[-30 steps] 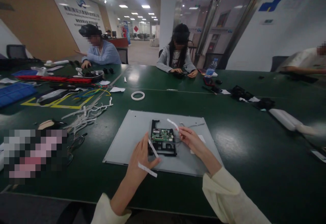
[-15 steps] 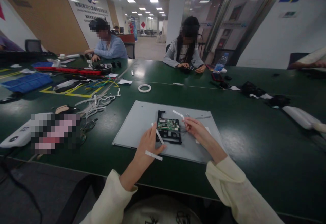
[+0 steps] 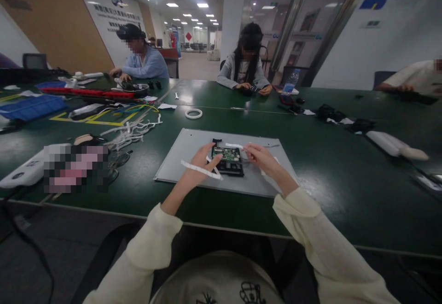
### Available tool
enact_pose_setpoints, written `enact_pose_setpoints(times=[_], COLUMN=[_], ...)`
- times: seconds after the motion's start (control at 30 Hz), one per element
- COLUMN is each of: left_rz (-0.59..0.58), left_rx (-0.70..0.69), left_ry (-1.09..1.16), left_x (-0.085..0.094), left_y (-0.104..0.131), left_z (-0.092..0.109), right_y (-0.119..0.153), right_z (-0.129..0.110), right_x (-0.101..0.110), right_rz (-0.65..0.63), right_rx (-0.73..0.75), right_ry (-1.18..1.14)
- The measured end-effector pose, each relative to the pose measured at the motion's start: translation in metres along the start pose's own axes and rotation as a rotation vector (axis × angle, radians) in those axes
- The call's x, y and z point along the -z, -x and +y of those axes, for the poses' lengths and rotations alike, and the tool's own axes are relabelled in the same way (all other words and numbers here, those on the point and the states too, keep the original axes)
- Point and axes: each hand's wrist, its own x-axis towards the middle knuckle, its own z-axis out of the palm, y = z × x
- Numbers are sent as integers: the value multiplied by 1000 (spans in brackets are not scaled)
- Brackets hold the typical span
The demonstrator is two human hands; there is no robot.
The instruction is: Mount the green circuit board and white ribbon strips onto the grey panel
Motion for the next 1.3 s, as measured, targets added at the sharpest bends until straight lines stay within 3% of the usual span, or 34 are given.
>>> enact_pose_setpoints(times=[0.17, 0.3, 0.37, 0.53, 0.73, 0.97, 1.3], left_rz=[-79, -328, -380, -227, -16, -73, -75], left_rx=[88, 80, 51, 59, 67, 43, 33], left_ry=[246, 247, 242, 206, -129, -209, -255], left_x=[-2, -5, -5, -2, 3, 2, -4], left_y=[-50, -72, -77, -81, -87, -86, -90], left_z=[8, 11, 9, -9, -42, -57, -69], right_y=[-2, -5, -10, -35, -68, -68, -68], right_z=[-6, -10, -15, -25, -13, 5, 5], right_x=[-11, -10, -10, -24, -55, -62, -61], right_rz=[-64, -48, -30, 45, 64, 77, 124], right_rx=[115, 147, 188, 285, 278, 288, 276], right_ry=[212, 347, 465, 899, 1049, 1160, 1201])
